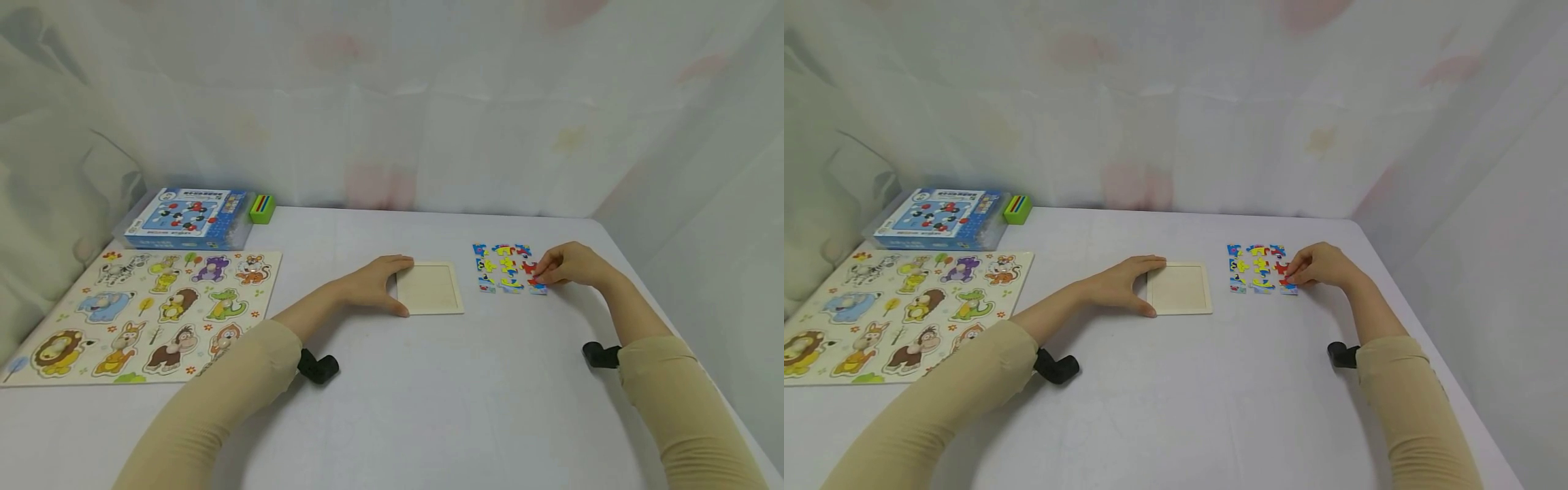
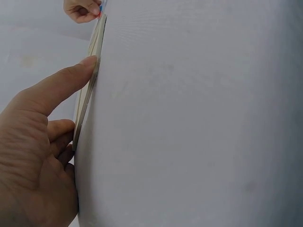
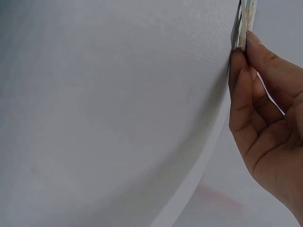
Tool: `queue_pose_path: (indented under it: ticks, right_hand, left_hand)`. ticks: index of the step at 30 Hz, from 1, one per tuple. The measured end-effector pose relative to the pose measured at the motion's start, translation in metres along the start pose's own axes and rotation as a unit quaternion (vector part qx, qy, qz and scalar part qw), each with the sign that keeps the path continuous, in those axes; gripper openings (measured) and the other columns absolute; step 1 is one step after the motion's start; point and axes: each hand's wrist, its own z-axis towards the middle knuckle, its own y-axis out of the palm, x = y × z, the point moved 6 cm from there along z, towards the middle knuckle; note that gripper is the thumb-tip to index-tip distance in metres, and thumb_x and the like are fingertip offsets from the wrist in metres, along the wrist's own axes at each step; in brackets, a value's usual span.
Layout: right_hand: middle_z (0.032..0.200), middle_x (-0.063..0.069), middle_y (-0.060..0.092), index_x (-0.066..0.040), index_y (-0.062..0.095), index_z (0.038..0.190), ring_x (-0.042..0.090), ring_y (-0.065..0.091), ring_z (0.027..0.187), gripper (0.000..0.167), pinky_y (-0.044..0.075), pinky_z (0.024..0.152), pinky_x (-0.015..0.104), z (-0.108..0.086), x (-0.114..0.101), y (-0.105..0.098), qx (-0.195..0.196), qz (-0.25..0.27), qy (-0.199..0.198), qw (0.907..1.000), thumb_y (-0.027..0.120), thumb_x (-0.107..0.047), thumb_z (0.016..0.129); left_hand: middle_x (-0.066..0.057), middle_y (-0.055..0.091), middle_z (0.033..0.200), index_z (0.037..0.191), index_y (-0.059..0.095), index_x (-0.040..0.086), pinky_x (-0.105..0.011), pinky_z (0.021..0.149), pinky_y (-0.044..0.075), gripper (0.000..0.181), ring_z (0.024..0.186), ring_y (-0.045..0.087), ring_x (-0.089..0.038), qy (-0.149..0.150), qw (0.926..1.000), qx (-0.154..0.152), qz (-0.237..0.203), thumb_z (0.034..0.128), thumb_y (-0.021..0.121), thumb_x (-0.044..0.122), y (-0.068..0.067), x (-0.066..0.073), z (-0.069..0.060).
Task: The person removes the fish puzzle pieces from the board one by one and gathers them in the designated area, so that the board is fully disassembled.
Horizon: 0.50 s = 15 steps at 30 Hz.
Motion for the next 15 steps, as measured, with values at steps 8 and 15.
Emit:
queue_pose_path:
  ticks: [8, 15]
  right_hand:
    - [0.085, -0.002, 0.067, -0.004, 0.069, 0.103, 0.009, 0.060, 0.076, 0.030, 0.053, 0.068, 0.022, -0.001, -0.002, -0.002, 0.014, -0.009, -0.002, 0.9999, 0.076, -0.028, 0.086]
    - [0.105, 0.013, 0.067, -0.003, 0.062, 0.119, 0.020, 0.068, 0.087, 0.035, 0.057, 0.075, 0.026, -0.002, -0.013, -0.006, 0.064, -0.016, -0.012, 0.9977, 0.063, -0.029, 0.096]
  left_hand:
    - [-0.008, 0.027, 0.164, 0.155, 0.030, 0.009, -0.047, 0.127, 0.022, 0.101, 0.155, 0.020, -0.029, -0.005, 1.0000, -0.004, 0.001, 0.0745, 0.084, 0.040, 0.001, 0.000, 0.001]
    - [-0.008, 0.026, 0.164, 0.155, 0.029, 0.009, -0.047, 0.127, 0.021, 0.102, 0.155, 0.020, -0.029, -0.006, 1.0000, -0.005, 0.000, 0.0746, 0.084, 0.040, 0.000, 0.000, 0.001]
